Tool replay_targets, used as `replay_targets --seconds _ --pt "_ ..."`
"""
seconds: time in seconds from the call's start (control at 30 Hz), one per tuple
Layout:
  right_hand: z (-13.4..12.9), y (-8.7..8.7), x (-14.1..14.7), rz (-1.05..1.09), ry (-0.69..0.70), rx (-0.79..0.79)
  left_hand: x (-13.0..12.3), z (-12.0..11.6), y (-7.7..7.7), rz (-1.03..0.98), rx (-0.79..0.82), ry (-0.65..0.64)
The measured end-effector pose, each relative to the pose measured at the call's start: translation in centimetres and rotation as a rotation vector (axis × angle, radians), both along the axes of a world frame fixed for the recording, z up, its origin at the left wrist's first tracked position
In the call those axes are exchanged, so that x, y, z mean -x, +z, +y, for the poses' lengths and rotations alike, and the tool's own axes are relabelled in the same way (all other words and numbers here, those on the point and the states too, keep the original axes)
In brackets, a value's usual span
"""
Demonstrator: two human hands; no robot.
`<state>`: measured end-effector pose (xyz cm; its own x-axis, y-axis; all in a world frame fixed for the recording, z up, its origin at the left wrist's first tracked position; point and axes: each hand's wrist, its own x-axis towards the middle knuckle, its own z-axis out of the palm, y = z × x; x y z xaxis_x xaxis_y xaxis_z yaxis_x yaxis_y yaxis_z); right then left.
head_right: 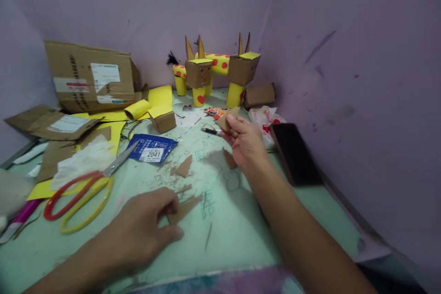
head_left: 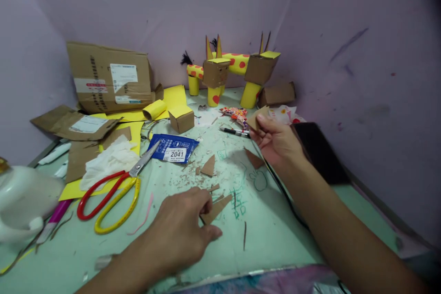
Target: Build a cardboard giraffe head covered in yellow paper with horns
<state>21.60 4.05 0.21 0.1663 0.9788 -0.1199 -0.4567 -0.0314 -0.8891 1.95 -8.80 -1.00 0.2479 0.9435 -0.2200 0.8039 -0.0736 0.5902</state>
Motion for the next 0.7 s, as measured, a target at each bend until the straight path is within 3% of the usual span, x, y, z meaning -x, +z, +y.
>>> replay_targets --seconds 0.13,0.27,0.47,0.7 --pt "-0.5 -0.3 0.8 0.058 0.062 0.046 -0.1 -0.7 -0.6 0.108 -0.029 -0.14" --pt "-0.4 0.1 0.5 0.078 0.024 0.061 0.6 -0.5 -0.5 0.139 -0.005 -0.245" --pt "-0.2 0.3 0.1 0.053 0.051 0.065 0.0 -0.1 -1.0 0.167 -0.139 -0.09" --pt "-0.7 -0.3 0.7 0.091 0.132 0.062 -2.1 1.5 -0.7 0.309 0.008 -0.135"
